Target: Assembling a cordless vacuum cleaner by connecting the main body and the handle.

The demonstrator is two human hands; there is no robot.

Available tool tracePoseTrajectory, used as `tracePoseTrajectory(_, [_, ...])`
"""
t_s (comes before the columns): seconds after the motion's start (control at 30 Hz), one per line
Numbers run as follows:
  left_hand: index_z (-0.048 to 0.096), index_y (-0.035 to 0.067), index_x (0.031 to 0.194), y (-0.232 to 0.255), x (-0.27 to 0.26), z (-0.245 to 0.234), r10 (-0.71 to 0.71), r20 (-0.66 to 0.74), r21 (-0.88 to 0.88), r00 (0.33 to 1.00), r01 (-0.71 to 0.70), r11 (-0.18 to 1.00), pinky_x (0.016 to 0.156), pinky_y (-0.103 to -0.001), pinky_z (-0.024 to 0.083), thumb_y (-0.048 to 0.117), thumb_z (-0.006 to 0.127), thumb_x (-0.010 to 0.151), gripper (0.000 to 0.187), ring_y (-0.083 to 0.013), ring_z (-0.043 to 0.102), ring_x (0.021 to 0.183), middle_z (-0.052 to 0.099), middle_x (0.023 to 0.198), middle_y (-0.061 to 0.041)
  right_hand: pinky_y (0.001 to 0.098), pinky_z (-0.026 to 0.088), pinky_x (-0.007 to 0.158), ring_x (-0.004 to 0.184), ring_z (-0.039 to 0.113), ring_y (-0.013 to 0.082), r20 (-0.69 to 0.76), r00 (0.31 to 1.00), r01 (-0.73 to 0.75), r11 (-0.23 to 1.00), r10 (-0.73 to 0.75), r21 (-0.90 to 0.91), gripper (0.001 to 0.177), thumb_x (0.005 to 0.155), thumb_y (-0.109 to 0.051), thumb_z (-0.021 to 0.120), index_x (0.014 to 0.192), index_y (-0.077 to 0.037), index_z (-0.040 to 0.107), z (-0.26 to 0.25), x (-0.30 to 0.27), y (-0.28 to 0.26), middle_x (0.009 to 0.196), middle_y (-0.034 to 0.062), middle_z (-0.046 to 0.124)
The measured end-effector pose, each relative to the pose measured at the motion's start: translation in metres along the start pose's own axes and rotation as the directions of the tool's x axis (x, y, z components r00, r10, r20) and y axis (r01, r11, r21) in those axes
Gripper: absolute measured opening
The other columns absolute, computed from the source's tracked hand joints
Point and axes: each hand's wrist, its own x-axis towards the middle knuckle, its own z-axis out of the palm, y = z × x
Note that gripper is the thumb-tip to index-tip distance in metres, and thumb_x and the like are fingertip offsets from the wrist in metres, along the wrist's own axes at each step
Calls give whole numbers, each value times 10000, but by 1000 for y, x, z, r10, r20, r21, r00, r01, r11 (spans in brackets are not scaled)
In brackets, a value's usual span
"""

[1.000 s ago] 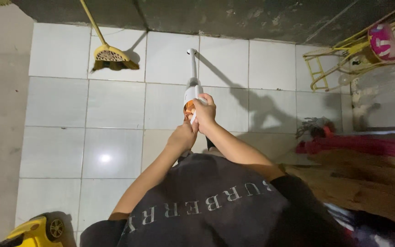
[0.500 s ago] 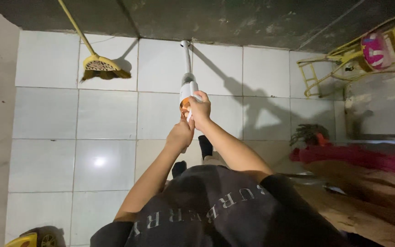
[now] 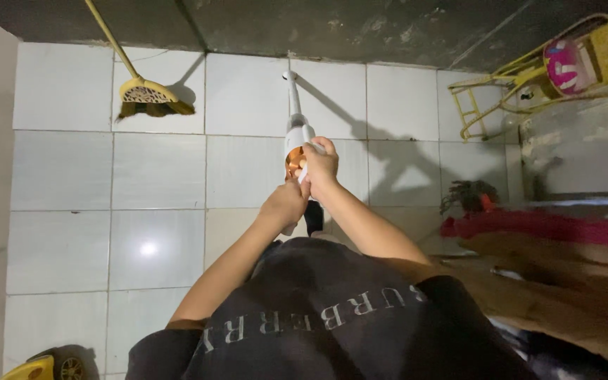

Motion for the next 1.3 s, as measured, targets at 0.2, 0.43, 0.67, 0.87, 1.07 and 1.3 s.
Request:
tracePoseTrajectory(0.2, [674, -39, 1089, -8, 13, 24, 45, 15, 59, 999, -45, 997, 927, -578, 513, 513, 273, 1049, 683, -492, 671, 1034, 693, 1048, -334, 369, 433, 368, 532, 604, 232, -5, 999, 41, 997, -41, 67, 266, 948, -127, 661, 1176, -168, 530, -19, 10, 9, 772, 132, 571])
tracePoseTrajectory(0.43, [681, -42, 1042, 2, 56, 11, -17, -28, 55, 999, 18, 998, 905, -562, 538, 509, 284, 1050, 680, -480, 694, 1004, 708, 1023, -328, 350, 437, 388, 543, 498, 139, -8, 995, 99, 992, -99, 78, 300, 926, -95, 671, 1188, -157, 540, -3, 66, 0, 831, 66, 569])
tracePoseTrajectory(0.67, [646, -41, 1110, -1, 78, 22, -8, -61, 50, 998, 11, 999, 922, -568, 520, 519, 281, 1050, 672, -487, 677, 1021, 693, 1051, -336, 345, 439, 383, 554, 508, 142, -12, 992, 126, 992, -126, 32, 276, 936, -108, 670, 1180, -160, 553, -6, 89, 0, 835, 58, 572])
tracePoseTrajectory(0.87, [617, -27, 1133, -7, 20, 10, -17, -11, 50, 1000, 18, 999, 904, -577, 515, 532, 261, 1041, 669, -505, 669, 996, 693, 1019, -339, 351, 408, 366, 539, 569, 200, 32, 999, 28, 993, -32, 116, 312, 947, -117, 649, 1213, -176, 498, -10, 33, 16, 780, 90, 563])
tracePoseTrajectory(1.07, [637, -40, 1085, -17, -54, -8, -5, 28, 87, 1000, 2, 996, 901, -582, 516, 551, 244, 1058, 710, -512, 666, 1004, 695, 1008, -342, 346, 466, 394, 554, 622, 212, 59, 997, -63, 990, 56, 129, 310, 965, -129, 633, 1221, -184, 468, -7, -46, 30, 730, 93, 586])
tracePoseTrajectory(1.3, [613, -47, 1118, -35, -50, -3, -51, 43, 90, 998, 47, 995, 904, -587, 514, 551, 227, 1058, 715, -508, 670, 1007, 698, 1014, -339, 319, 346, 344, 549, 615, 196, 79, 997, -7, 999, 4, 40, 284, 965, -147, 653, 1199, -173, 496, -5, -40, 48, 690, 75, 546])
